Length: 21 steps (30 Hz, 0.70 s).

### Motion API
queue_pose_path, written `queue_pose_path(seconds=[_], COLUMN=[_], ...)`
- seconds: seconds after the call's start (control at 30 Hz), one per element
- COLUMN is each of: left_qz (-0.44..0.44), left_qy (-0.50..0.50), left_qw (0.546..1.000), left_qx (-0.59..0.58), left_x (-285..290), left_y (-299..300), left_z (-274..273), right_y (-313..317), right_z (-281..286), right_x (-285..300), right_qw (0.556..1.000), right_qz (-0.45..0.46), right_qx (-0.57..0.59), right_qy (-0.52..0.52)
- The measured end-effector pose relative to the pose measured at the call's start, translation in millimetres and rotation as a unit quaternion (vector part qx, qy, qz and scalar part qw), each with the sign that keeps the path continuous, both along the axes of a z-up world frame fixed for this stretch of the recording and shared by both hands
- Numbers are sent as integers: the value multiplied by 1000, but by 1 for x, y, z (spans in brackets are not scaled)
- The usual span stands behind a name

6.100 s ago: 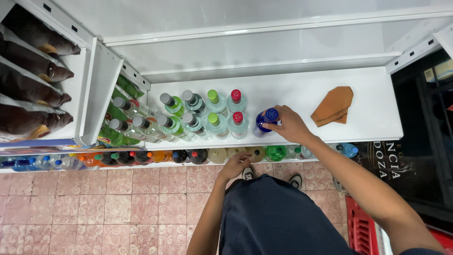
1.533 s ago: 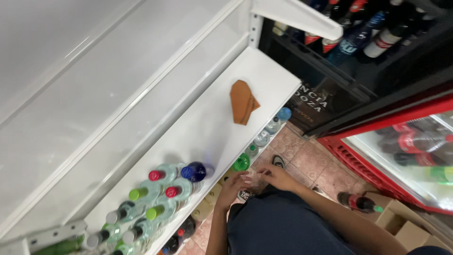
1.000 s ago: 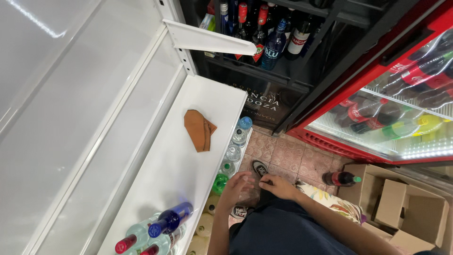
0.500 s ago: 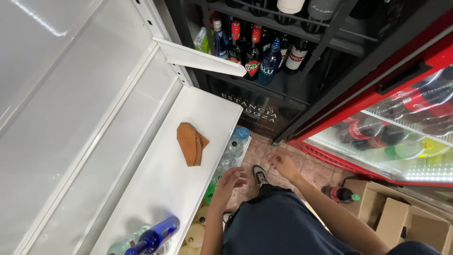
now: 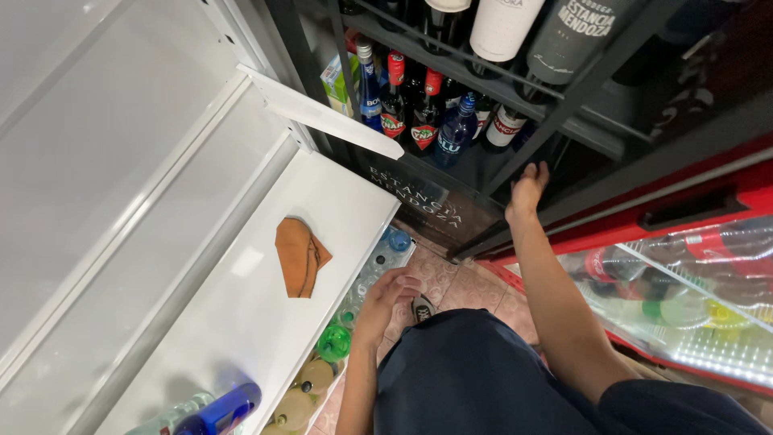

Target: The person picks up bottles from a refrigerator shelf one at a time and wipes each one with a cloth before placing them back on a different shelf.

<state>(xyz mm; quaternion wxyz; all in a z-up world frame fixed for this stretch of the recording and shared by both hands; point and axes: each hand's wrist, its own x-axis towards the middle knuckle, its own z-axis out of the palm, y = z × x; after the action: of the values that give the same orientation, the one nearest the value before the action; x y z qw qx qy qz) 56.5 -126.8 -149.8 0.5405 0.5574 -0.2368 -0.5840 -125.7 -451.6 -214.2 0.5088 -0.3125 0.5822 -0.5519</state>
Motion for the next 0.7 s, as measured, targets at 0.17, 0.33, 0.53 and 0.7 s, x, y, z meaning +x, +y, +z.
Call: queue_pose_path(seconds=[0.17, 0.33, 0.53, 0.7], left_qz=[61, 122, 162, 150], left_qy=[36, 63, 82, 67], left_qw=[997, 990, 983, 986], left_qx=[4, 22, 31, 42], left_x=[1, 0, 3, 11], left_y=[4, 21, 36, 41], left_z=[-15, -23, -34, -14], right_y=[-55, -105, -143, -149], right_z=[-6, -22, -32, -12], right_x=[5, -2, -3, -2], right_qw=[988, 968, 856, 971], right_qz=[8, 11, 134, -172], right_qx=[10, 16, 108, 15], right_qy=[155, 252, 488, -167])
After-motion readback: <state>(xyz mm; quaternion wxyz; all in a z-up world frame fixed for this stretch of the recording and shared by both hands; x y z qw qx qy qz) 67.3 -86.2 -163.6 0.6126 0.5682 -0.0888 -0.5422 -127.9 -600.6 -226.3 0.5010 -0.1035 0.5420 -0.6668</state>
